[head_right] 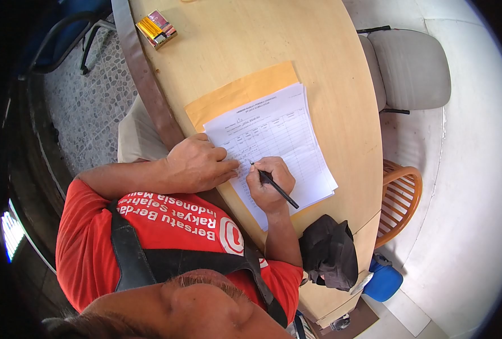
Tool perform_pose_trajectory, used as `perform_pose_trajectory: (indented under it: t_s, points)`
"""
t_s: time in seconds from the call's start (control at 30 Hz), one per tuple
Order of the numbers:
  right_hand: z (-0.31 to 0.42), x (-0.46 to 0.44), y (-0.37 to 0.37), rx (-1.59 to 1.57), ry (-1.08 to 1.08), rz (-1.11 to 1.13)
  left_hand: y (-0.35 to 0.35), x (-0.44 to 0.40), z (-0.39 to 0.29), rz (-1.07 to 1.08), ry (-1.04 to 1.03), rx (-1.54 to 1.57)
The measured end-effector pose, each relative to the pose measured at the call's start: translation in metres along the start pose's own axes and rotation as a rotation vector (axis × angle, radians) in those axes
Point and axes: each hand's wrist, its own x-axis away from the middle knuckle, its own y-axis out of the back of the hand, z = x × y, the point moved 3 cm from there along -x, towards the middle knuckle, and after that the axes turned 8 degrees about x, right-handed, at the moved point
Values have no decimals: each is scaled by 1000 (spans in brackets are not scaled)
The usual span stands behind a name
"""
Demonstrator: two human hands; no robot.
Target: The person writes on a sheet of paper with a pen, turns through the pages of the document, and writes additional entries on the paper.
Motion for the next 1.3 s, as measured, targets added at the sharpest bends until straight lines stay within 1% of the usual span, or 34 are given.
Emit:
perform_pose_trajectory:
  t_s: [0.47, 0.53, 0.67, 0.73, 0.77, 0.83, 0.9, 1.03, 1.07, 1.13, 1.3]
  points:
    - [-3, 1, -1, -10, -13, -22, 1, 0, 0, -18, -11, 9]
    - [-4, 2, -1, -24, -48, -23, 1, 0, 0, -17, -12, 8]
    - [-4, 3, 0, -2, -5, -42, 0, 1, 1, -35, -19, 6]
    - [-14, 11, 3, -151, -253, -80, 1, 0, 0, -53, -30, 7]
    - [-15, 9, 4, -150, -252, -86, 2, 0, 0, -58, -24, 0]
    - [-13, 2, 8, -74, -141, -90, 2, 0, -1, -60, -21, -8]
    - [-14, -2, 10, -67, -124, -71, 1, 0, 0, -90, -26, 12]
    - [-20, -1, 7, -103, -103, -18, 1, 0, 0, -66, -11, 15]
    - [-20, -2, 6, -103, -103, -20, 0, 0, 0, -71, -12, 17]
    - [-17, -4, 5, -103, -30, -28, 1, -1, 0, -75, -14, 20]
    - [-16, -4, 4, -80, -5, -50, 2, -1, -1, -91, -16, 32]
